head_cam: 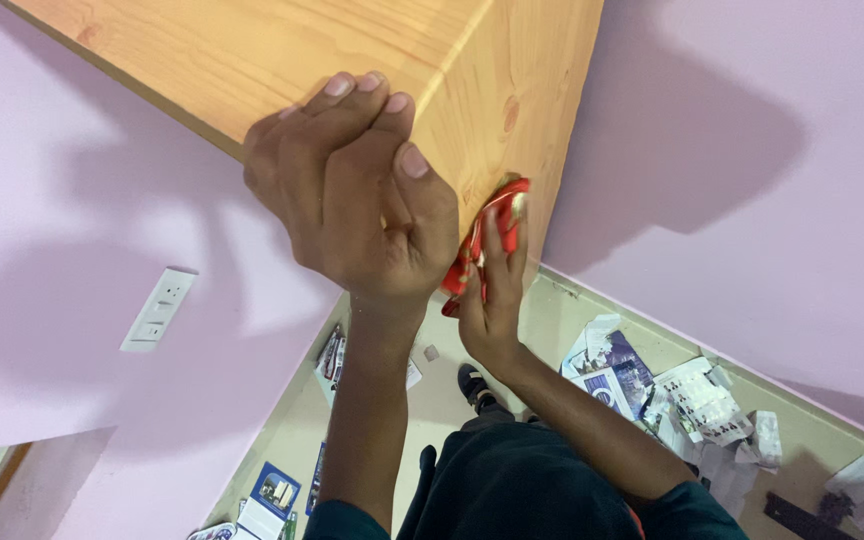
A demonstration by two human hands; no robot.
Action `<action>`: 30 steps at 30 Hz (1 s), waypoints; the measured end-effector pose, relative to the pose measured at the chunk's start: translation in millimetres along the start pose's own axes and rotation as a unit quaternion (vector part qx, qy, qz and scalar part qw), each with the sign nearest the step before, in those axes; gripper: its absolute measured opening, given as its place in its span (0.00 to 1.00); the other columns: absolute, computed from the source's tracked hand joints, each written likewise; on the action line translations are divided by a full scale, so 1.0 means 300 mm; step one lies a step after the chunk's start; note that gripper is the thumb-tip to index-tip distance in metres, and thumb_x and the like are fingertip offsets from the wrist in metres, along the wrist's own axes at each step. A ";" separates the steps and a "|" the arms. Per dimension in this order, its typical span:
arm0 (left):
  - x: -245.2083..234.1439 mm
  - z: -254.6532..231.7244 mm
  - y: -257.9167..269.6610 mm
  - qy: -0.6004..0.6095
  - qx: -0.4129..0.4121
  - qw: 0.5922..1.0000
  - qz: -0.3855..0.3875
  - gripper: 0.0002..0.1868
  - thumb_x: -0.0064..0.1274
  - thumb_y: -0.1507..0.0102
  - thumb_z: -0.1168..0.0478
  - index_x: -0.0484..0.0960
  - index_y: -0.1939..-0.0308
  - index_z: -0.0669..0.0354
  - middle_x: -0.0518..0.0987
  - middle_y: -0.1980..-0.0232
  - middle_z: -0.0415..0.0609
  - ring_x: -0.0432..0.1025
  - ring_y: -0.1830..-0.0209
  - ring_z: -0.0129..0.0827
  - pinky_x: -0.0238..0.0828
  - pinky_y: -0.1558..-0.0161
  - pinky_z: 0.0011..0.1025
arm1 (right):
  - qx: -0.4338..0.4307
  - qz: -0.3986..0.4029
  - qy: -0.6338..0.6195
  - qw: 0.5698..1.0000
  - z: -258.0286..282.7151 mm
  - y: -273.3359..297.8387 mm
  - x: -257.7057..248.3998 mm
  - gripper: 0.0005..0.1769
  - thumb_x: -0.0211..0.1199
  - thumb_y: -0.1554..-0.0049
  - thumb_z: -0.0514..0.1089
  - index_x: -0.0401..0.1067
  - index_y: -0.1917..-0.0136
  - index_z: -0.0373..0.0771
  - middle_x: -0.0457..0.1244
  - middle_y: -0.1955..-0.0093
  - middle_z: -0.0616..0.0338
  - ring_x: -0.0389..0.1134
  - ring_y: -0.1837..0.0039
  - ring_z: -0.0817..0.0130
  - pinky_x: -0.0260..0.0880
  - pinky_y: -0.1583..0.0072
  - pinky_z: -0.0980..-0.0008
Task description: The person wipes the top of a low brick-patterned shelf, a wooden desk surface next to a television, and the exterior and interior of a wooden bookshelf using a cloth.
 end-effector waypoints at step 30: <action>0.011 -0.048 0.036 -0.023 0.003 0.999 0.025 0.10 0.48 0.31 0.65 0.83 0.55 0.66 0.80 0.48 0.50 0.70 0.43 0.38 0.65 0.38 0.37 | -0.271 -0.051 0.136 0.952 0.169 -0.360 -0.170 0.32 0.52 0.31 0.44 0.51 0.16 0.51 0.39 0.15 0.45 0.37 0.11 0.46 0.47 0.16 0.50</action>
Point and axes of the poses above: each hand's wrist, its own y-axis away from the middle knuckle, its own x-axis out of the palm, z = x × y, the point moved 9 cm from there along -y, towards the middle knuckle
